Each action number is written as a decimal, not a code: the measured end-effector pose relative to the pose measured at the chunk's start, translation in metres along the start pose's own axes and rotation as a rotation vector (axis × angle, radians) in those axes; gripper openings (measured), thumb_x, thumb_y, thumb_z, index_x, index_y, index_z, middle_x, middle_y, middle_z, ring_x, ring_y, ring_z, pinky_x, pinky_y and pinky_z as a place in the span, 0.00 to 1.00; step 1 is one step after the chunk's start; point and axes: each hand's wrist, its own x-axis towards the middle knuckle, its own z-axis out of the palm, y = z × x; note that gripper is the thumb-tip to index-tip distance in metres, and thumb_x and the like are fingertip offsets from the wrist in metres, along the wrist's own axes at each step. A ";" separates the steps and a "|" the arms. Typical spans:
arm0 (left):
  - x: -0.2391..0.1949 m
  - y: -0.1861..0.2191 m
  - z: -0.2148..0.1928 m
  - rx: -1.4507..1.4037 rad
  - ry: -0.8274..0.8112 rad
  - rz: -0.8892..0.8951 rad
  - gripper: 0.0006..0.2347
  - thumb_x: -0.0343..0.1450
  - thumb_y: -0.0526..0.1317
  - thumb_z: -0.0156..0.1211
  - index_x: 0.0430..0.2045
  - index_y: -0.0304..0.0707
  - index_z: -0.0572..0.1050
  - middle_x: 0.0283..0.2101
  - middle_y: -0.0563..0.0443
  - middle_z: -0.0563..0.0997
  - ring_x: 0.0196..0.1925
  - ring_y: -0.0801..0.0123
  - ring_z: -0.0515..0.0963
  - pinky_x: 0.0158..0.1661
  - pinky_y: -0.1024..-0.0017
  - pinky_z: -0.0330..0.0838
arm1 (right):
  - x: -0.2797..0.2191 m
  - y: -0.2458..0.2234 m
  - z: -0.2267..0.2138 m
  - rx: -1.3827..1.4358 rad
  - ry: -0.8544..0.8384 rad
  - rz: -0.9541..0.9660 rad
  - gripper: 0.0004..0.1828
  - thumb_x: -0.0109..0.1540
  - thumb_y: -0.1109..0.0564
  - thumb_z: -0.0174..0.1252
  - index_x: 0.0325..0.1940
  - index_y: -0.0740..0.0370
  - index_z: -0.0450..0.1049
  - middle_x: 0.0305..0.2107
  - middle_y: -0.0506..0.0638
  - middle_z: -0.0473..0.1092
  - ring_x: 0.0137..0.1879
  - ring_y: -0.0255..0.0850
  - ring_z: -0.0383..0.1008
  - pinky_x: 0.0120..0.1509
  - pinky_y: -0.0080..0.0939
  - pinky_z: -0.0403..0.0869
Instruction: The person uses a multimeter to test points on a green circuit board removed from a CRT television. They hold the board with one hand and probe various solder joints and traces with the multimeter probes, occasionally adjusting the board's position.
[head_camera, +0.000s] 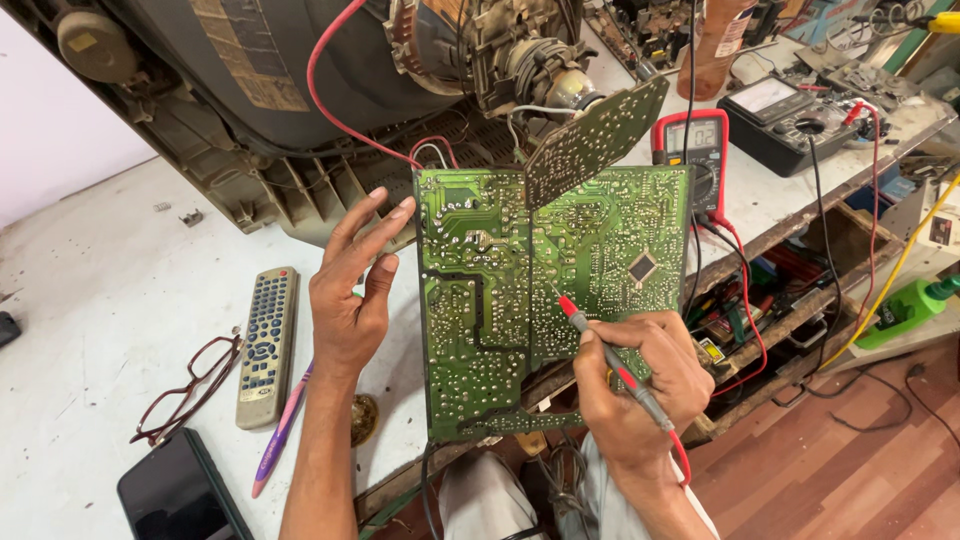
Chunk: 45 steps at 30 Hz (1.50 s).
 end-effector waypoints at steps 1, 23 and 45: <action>0.000 0.000 0.000 0.003 0.000 -0.005 0.15 0.77 0.30 0.56 0.59 0.42 0.75 0.61 0.52 0.80 0.75 0.61 0.68 0.71 0.62 0.67 | 0.000 0.000 0.000 0.000 -0.001 -0.003 0.05 0.54 0.70 0.64 0.33 0.67 0.78 0.27 0.53 0.75 0.37 0.41 0.75 0.42 0.37 0.71; 0.000 0.000 0.000 -0.006 0.000 0.006 0.16 0.77 0.28 0.55 0.59 0.41 0.75 0.62 0.52 0.80 0.76 0.61 0.68 0.71 0.61 0.67 | -0.001 0.002 0.002 -0.010 0.002 -0.029 0.05 0.55 0.70 0.64 0.34 0.68 0.78 0.27 0.53 0.75 0.37 0.42 0.75 0.42 0.38 0.71; 0.002 0.003 0.001 0.013 0.005 0.010 0.17 0.76 0.26 0.54 0.59 0.39 0.75 0.61 0.51 0.80 0.75 0.60 0.68 0.70 0.63 0.67 | 0.001 0.008 -0.003 -0.007 0.041 0.030 0.05 0.55 0.69 0.64 0.34 0.68 0.78 0.30 0.54 0.75 0.36 0.38 0.77 0.40 0.35 0.73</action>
